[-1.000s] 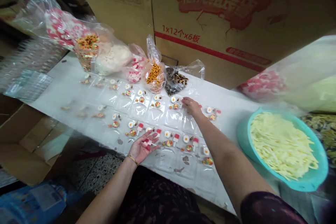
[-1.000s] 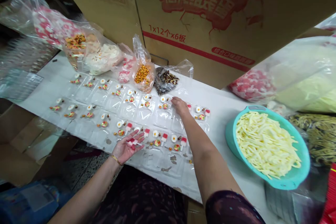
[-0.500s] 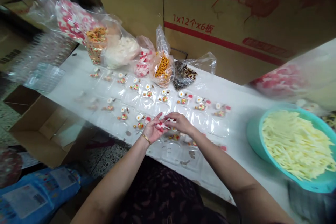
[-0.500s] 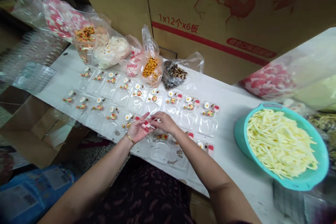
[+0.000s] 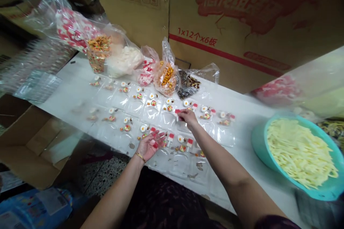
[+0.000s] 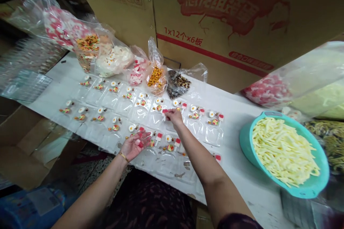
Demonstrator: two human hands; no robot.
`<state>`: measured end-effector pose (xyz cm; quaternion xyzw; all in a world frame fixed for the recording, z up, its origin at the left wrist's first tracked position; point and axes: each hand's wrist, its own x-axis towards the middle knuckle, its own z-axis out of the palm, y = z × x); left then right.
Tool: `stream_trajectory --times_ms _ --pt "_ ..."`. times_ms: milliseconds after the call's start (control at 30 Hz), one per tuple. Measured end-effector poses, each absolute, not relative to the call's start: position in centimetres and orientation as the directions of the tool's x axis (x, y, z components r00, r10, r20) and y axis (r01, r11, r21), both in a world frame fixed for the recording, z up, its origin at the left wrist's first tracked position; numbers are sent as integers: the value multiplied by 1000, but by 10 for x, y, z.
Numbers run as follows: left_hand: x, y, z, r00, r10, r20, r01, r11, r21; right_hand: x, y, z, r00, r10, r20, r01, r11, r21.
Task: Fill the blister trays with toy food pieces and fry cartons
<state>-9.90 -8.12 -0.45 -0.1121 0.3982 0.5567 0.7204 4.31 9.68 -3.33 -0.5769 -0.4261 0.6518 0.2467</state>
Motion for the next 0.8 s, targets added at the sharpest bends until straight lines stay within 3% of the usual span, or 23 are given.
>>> stream_trajectory --times_ms 100,200,267,367,467,567,667,733,800 --pt "-108 -90 -1 17 697 -717 -903 319 288 25 129 -43 4 901 -434 421 -395 -816" --pt "-113 -93 3 31 715 -698 -926 284 250 18 135 -47 19 937 -348 601 -289 -745" --pt "-117 -92 6 38 744 -668 -943 247 222 21 128 -47 -108 963 -249 749 -86 -657" --pt "-123 -87 10 45 779 -625 -961 205 186 30 118 -47 -439 880 -180 856 348 -383" --pt "-128 -82 11 65 791 -608 -963 210 170 32 113 -44 -548 801 -241 833 495 -248" --pt "-129 -79 11 80 782 -618 -960 227 163 21 98 -31 -604 781 -157 765 513 -390" --pt "-125 -77 9 94 754 -650 -956 250 152 1 64 -12 -803 595 -48 476 589 -653" --pt "-123 -77 8 97 740 -665 -954 259 149 -10 37 -2 -895 445 -27 320 600 -733" --pt "-121 -79 8 107 738 -666 -950 273 150 -14 18 1 -887 452 -91 345 519 -782"
